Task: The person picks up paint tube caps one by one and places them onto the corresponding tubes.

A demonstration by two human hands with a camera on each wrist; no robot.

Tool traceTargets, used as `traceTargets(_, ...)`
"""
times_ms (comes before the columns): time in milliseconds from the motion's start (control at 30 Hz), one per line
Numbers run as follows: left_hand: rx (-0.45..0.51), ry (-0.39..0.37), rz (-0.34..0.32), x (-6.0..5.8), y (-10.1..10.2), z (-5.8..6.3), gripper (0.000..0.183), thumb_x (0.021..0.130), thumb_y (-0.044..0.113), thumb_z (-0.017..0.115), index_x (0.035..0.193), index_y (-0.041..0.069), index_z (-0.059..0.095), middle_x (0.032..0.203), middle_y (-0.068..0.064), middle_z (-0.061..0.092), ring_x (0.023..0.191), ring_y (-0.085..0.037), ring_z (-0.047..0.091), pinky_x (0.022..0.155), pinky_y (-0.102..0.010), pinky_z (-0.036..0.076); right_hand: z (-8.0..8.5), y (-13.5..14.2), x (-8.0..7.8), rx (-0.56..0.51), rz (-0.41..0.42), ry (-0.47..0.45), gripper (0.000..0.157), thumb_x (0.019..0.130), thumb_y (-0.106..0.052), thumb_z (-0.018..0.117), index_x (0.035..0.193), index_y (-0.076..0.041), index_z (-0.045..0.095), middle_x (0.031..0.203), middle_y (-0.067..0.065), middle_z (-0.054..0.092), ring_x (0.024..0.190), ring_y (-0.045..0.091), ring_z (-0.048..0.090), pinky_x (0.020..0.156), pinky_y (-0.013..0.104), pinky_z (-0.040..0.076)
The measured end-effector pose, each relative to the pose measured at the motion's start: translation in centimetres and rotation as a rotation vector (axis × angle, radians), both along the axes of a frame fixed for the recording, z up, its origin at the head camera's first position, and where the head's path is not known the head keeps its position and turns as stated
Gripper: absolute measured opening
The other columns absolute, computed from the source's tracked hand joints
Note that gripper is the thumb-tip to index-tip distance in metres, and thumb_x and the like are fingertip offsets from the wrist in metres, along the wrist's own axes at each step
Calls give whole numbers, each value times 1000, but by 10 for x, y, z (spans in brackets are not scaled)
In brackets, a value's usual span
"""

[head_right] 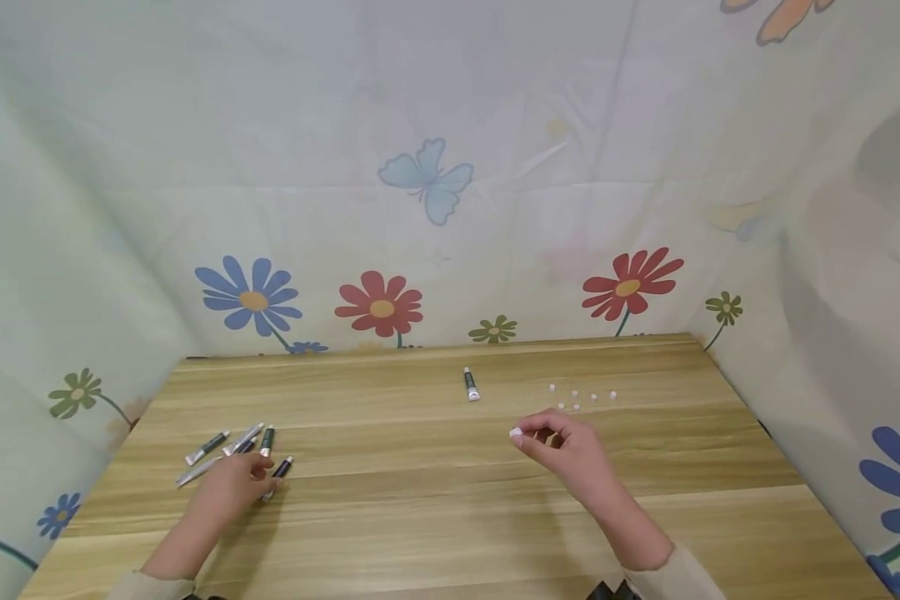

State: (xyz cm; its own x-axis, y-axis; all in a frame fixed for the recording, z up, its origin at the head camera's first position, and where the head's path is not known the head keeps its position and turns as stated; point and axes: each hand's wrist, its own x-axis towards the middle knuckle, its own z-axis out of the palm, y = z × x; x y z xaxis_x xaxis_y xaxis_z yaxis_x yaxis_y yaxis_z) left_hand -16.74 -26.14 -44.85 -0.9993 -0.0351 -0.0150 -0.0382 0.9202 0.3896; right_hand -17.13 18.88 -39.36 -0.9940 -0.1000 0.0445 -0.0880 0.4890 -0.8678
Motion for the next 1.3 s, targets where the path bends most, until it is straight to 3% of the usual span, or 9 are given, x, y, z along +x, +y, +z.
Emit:
traceTargets(100,9,-3,9,0,-2,-5,28,83,18,81,99,-4,75,77,-5,69,71,-17,59,64,-38,52,-2,-6,2,-9,20,-4,19,92,-24,77,103,-8,76,92,1,68,73,9,50,62,22,44)
traceTargets(233,17,-13,22,-1,-3,-8,20,81,19,83,91,2,75,72,0,66,65,-14,52,58,-31,44,-5,-13,3,-30,44,-10,18,91,-23,77,101,-8,75,91,2,68,73,9,50,62,21,44)
traceTargets(467,1,-17,23,-2,-2,-10,17,82,15,81,91,2,75,80,-7,73,67,-16,57,59,-33,46,-7,-22,3,-15,56,-24,18,90,-25,78,100,-9,76,92,4,69,74,10,51,64,21,44)
traceTargets(1033,-4,3,17,-2,1,-13,10,83,13,75,87,4,75,79,-8,72,66,-17,56,56,-34,44,-17,-44,2,-67,115,-21,17,89,-23,79,99,-8,76,94,4,71,76,10,51,66,21,43)
traceTargets(1167,17,31,32,1,3,-5,16,84,12,72,95,2,76,81,-7,72,68,-16,58,57,-33,45,-14,-47,1,-55,118,-25,17,89,-24,79,98,-10,76,93,2,70,76,10,51,66,21,43)
traceTargets(1300,32,59,19,3,10,14,23,87,13,71,104,-1,76,84,-6,72,73,-16,63,59,-32,49,-8,-49,0,-66,158,31,17,90,-22,78,99,-8,76,92,5,71,76,7,53,66,20,45)
